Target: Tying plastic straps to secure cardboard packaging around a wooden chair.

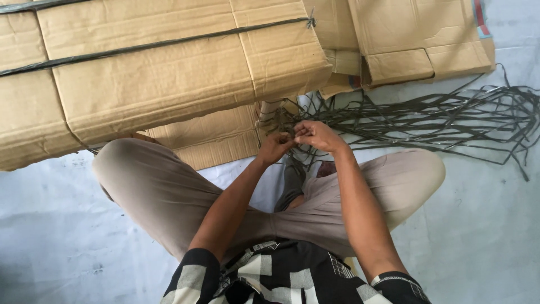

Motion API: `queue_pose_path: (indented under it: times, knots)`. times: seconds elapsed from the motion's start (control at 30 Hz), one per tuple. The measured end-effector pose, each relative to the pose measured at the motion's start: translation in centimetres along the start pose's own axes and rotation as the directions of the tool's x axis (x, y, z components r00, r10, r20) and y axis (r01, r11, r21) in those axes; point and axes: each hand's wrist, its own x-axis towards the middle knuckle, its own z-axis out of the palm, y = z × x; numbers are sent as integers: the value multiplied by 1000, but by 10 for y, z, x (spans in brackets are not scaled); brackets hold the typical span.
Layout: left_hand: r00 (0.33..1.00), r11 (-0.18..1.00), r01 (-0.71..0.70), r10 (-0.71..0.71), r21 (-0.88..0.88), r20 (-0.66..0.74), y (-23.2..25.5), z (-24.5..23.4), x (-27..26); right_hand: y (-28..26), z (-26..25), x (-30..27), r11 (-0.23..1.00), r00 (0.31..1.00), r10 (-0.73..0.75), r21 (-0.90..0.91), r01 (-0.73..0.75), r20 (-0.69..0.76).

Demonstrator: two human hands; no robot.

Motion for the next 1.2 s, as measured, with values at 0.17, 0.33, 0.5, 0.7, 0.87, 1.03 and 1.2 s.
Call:
queue_pose_path:
  times: [0.17,0.33,0.5,0.7,0.87,1.03,1.2]
  knots:
    - [999,1000,24,-24,-13,-25,12,-4,-2,-2,4,3,996,999,-54,-74,54,0]
    - [994,994,110,-110,5,-30,-13,-3,-1,-32,7,-5,980,1000,-24,-196,26,15]
    - [984,986,166,-163,33,-65,-5,-13,-10,-56,12,-17,937,992,115,-335,-94,45]
    - [976,914,193,-140,357,-169,-23,-26,-17,-62,15,-2,912,993,-6,-407,52,114]
    - [946,910,259,-172,324,-273,-33,-41,-21,-62,44,20,840,824,-541,75,537,165]
    - [904,969,220,-158,115,-397,-3,-79,-32,-101,85,45,915,931,-356,-173,364,77]
    - [864,994,16,-68,-107,-498,57,-137,-95,-134,132,56,875,914,-401,-269,402,58]
